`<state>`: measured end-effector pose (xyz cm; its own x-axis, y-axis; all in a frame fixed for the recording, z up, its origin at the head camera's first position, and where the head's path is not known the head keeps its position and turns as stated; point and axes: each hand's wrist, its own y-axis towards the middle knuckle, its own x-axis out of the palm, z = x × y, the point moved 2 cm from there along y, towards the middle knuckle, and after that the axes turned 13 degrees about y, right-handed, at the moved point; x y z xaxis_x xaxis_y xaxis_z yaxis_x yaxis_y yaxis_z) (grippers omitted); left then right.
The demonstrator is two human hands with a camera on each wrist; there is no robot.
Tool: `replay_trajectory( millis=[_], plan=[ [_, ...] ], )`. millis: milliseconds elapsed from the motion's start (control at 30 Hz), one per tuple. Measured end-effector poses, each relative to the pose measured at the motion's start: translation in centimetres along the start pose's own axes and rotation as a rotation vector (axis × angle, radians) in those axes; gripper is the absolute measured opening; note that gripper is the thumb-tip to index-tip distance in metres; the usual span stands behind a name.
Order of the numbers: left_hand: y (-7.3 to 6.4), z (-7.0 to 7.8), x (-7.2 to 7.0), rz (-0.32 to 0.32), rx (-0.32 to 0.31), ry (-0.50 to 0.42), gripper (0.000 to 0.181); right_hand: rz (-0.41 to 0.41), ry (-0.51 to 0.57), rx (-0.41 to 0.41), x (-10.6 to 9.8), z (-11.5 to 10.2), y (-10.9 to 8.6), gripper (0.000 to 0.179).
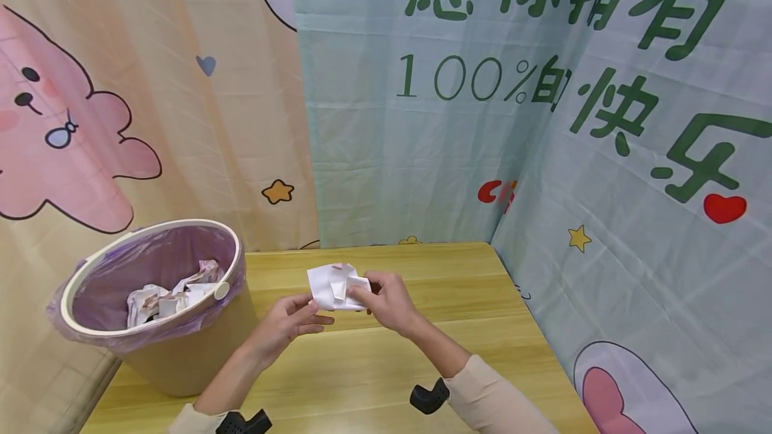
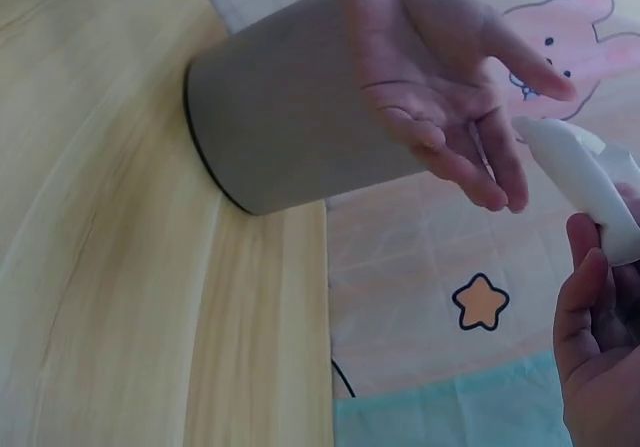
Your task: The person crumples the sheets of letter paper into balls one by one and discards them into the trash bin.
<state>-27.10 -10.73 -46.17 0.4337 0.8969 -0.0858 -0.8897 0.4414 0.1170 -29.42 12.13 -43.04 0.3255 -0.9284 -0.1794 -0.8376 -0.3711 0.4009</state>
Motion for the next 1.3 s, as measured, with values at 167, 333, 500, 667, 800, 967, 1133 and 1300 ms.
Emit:
replay_trajectory(
  millis=[167,333,500,667,800,967,1133,1300],
  plan=[
    [0.4,-0.2,0.8,0.087,0.005,0.007,0.023,0.028,0.054,0.056,0.3,0.1,0.3,0.015],
    [0.8,0.2,1.4,0.284,-0.012,0.042,0.023,0.038,0.03,0.071,0.6,0.3,0.2,0.015],
    [1.0,0.8,1.4,0.371,-0.003,0.137,0.024,0.015,-0.028,0.081,0.8,-0.2,0.3,0.016],
    [1.0,0.9,1.1,0.382,0.026,0.244,0.013,-0.082,-0.018,0.15,0.9,-0.5,0.5,0.03],
    [0.9,1.0,1.0,0.399,0.078,0.399,0.014,-0.142,0.034,0.205,0.9,-0.6,0.5,0.039],
    [0.9,1.1,1.2,0.435,0.134,0.556,0.015,-0.153,0.062,0.234,0.9,-0.6,0.6,0.028],
    [0.8,1.4,1.4,0.459,0.162,0.565,0.017,-0.155,0.086,0.243,0.8,-0.5,0.7,0.018],
    [0.6,1.5,1.6,0.49,0.176,0.502,0.013,-0.146,0.103,0.258,0.7,-0.5,0.8,0.017]
  ],
)
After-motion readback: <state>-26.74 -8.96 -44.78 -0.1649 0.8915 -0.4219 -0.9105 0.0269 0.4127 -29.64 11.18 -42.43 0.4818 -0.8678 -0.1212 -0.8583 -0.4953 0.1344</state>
